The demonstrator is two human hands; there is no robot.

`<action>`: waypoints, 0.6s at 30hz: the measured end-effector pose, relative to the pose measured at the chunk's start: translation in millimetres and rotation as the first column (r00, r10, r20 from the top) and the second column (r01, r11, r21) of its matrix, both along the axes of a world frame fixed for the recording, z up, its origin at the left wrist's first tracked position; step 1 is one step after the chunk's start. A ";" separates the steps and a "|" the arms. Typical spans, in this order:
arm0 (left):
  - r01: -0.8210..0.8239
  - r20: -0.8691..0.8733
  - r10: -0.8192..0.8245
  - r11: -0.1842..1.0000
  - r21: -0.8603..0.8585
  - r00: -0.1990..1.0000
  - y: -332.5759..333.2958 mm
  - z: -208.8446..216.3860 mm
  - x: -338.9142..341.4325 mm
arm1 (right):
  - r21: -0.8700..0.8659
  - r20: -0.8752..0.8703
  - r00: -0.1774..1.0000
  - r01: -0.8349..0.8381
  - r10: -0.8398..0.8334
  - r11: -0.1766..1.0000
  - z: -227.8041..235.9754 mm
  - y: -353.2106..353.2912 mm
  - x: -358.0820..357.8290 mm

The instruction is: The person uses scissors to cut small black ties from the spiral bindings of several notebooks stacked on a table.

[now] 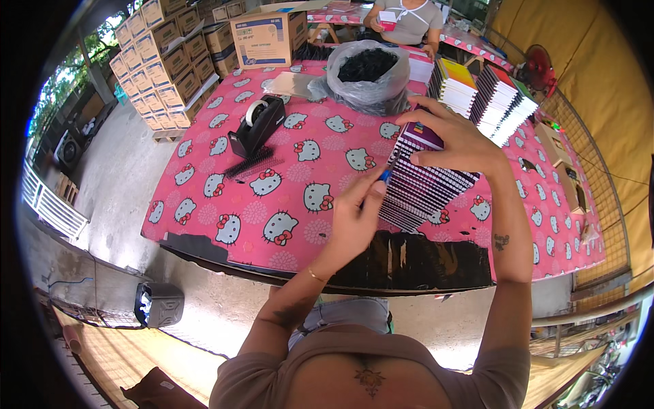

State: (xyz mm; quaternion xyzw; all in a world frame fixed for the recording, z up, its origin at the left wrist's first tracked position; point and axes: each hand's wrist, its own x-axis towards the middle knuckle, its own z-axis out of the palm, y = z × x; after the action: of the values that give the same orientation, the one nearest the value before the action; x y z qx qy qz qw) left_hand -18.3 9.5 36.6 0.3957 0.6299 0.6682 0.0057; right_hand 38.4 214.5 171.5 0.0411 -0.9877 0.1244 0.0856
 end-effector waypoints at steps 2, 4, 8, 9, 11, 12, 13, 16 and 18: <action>0.287 0.561 -0.432 0.899 0.332 0.706 -1.1 -10.4 -5.3 | 0.004 0.009 1.000 -0.001 0.001 1.000 0.0 -2.1 -0.2; 0.296 0.580 -0.451 0.890 0.346 0.679 -0.4 -12.1 -5.5 | -0.003 0.024 1.000 0.000 0.000 1.000 2.9 -2.7 1.2; 0.297 0.638 -0.447 0.894 0.335 0.627 0.0 -5.8 -5.5 | -0.012 0.041 0.999 0.003 -0.002 1.000 3.4 -3.2 0.7; 0.300 0.647 -0.443 0.897 0.326 0.621 -0.2 -4.1 -5.5 | -0.006 0.035 0.999 0.004 -0.004 1.000 3.0 -2.6 0.5; 0.292 0.643 -0.462 0.886 0.359 0.611 0.2 -5.0 -6.3 | 0.005 0.026 1.000 0.007 -0.007 1.000 1.6 -1.3 0.3; 0.288 0.642 -0.471 0.881 0.375 0.605 0.3 -5.9 -6.7 | 0.004 0.026 1.000 0.004 -0.004 1.000 1.7 -1.4 0.2; 0.293 0.636 -0.495 0.868 0.402 0.592 0.5 -7.1 -6.9 | 0.004 0.026 1.000 0.001 -0.001 1.000 2.0 -1.7 -0.3; 0.301 0.633 -0.542 0.838 0.455 0.552 -0.1 -9.3 -7.4 | 0.003 0.026 1.000 -0.010 0.010 1.000 2.2 -1.9 -0.5; 0.304 0.653 -0.550 0.834 0.460 0.521 -0.2 -6.7 -7.3 | 0.001 0.030 1.000 -0.008 0.008 1.000 2.4 -1.4 -0.4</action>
State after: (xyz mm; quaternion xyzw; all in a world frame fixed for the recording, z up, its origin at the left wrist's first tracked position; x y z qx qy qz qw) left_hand -25.6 9.3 29.9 0.2156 0.3437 0.8318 0.3787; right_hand 38.0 213.1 173.9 0.0432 -0.9887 0.1249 0.0703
